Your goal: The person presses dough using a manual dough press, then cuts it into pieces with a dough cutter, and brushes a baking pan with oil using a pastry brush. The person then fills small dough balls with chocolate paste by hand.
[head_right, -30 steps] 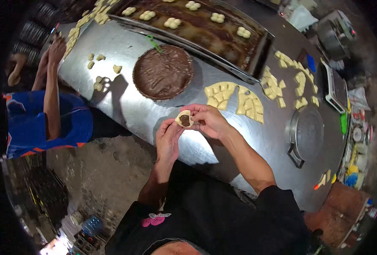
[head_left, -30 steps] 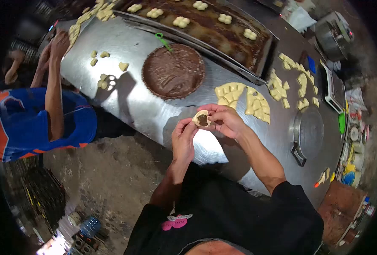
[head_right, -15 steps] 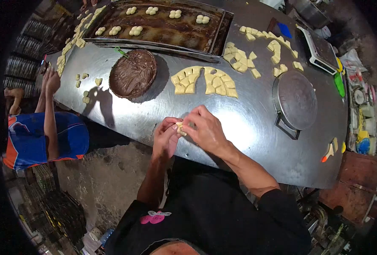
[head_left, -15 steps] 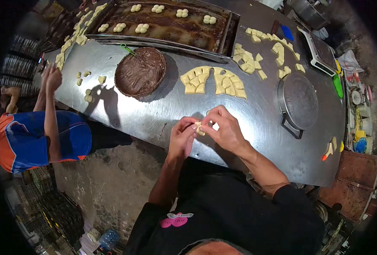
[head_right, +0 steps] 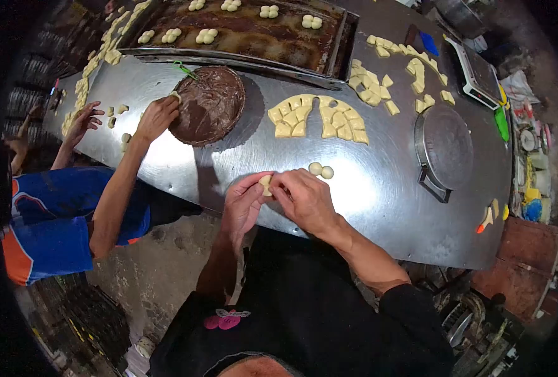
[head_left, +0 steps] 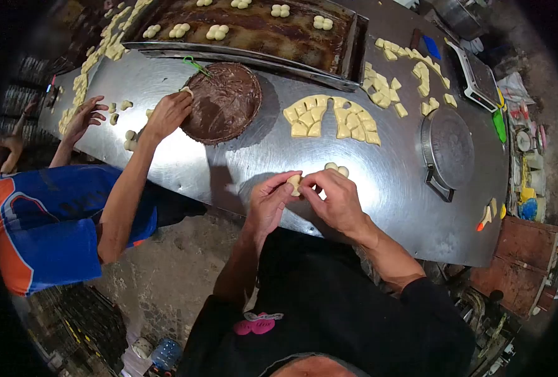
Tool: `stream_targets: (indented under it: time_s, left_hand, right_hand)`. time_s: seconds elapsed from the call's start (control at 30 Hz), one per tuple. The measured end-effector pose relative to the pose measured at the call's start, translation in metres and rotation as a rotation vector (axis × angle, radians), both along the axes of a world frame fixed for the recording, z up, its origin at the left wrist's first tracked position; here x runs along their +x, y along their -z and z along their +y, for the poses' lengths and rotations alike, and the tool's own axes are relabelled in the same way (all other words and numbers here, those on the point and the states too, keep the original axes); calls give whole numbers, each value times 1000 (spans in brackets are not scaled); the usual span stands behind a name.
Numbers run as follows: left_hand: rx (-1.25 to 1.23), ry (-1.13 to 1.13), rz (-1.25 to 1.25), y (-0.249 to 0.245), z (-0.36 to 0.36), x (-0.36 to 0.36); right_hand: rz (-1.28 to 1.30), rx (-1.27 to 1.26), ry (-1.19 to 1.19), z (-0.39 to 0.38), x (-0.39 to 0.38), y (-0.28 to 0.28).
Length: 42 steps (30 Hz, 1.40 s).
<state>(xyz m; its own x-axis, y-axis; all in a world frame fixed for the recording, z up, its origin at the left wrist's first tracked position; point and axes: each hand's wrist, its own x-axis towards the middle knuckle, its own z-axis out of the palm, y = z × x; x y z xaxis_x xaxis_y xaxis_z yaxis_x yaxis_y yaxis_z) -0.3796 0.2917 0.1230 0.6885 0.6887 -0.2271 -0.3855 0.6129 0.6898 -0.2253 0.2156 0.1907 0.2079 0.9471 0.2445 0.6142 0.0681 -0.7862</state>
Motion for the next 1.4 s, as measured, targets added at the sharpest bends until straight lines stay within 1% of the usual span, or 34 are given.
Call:
stream_targets:
  time_s: [0.03,0.07,0.1,0.17,0.23,0.27,0.37,0.4,0.43,0.5,0.53,0.57,0.6,0.63,0.67,0.7,0.73,0.77,0.83,0.87,0.9,0.97,1.0,1.03,1.1,1.17,1.2,1.23,1.27,1.3,1.33,1.37,1.4]
  left_hand:
    - [-11,93,-11,-1,5,-2]
    - [-18,186,-24,-2,9,0]
    - [-22,194,-31,-3,10,4]
    - [19,267,49,-5,9,10]
    - [20,271,71,5,-3,22]
    - [16,275,102,11,-11,28]
    - [41,241,175,20,-53,60]
    - [-97,243,123,23,-67,73]
    - [-148,290,144,17,-74,86]
    - [442,479,665,-2,-68,104]
    - [628,250,627,37,-63,109]
    - [805,8,573,90,-53,110]
    - [835,-11,703,91,-23,105]
    - [858,-24,833,91,8,99]
    - [1043,-122,1240,95,33,99]
    - [1124,-142,1361,100,59,95]
    - [1207,-166,1486,102,74,95]
    - [1215,-171,1484,101,79,104]
    - [1333,-202,1562,95,81,113]
    - [1371,-106,1492,91,78,121]
    - [1372,-112,1508,98,74,121]
    - [1224,-168,1198,113,76,119]
    - [1158,-257,1098,94,65,117]
    - [1087,-343,997,76,44,109]
    - [1193,-407,844,68,10,91]
    - [1672,-191,894,69,-18,72]
    - [1654,-88,890,83,-39,59]
    - [1643,7,869,97,-51,50]
    - [1652,2,870,91,-59,43]
    - [1491,-8,858,84,-69,34]
    - [1330,-20,843,79,-72,30]
    - [1322,-21,849,77,-70,31]
    - [1259,-90,934,76,-65,33]
  right_hand:
    - [-7,-7,7,2,1,-1]
    - [-99,47,23,4,2,-2]
    - [-191,101,38,3,5,-3]
    - [-184,60,6,-11,10,13]
    - [-291,132,117,-30,12,26]
    - [-285,186,154,-39,12,29]
    - [-347,188,224,-74,33,47]
    - [-364,164,271,-87,43,63]
    - [-362,124,300,-98,54,72]
    - [-415,41,388,-120,78,109]
    - [-467,-28,433,-130,82,121]
    - [-521,-94,476,-140,85,132]
    - [-561,-137,454,-157,86,146]
    - [-620,-163,413,-171,82,146]
    - [-650,-170,418,-178,79,140]
    - [-674,-180,420,-184,75,132]
    - [-607,-181,440,-185,78,128]
    - [-606,-174,445,-177,84,126]
    - [-300,-188,471,-152,89,126]
    - [-202,-37,434,-132,89,131]
    - [-281,-49,362,-126,85,137]
    - [-329,31,195,-151,95,181]
    - [-330,46,148,-167,115,185]
    - [-320,-75,139,-172,140,199]
    - [-457,-47,538,-142,144,166]
    - [-319,227,503,-99,133,170]
    - [-203,210,357,-99,121,166]
    - [-208,53,188,-115,111,178]
    - [-154,71,127,-137,109,179]
    - [-97,82,67,-158,115,181]
    - [-179,85,52,-173,136,189]
    - [-264,-411,20,-174,161,188]
    - [-295,-218,259,-161,161,174]
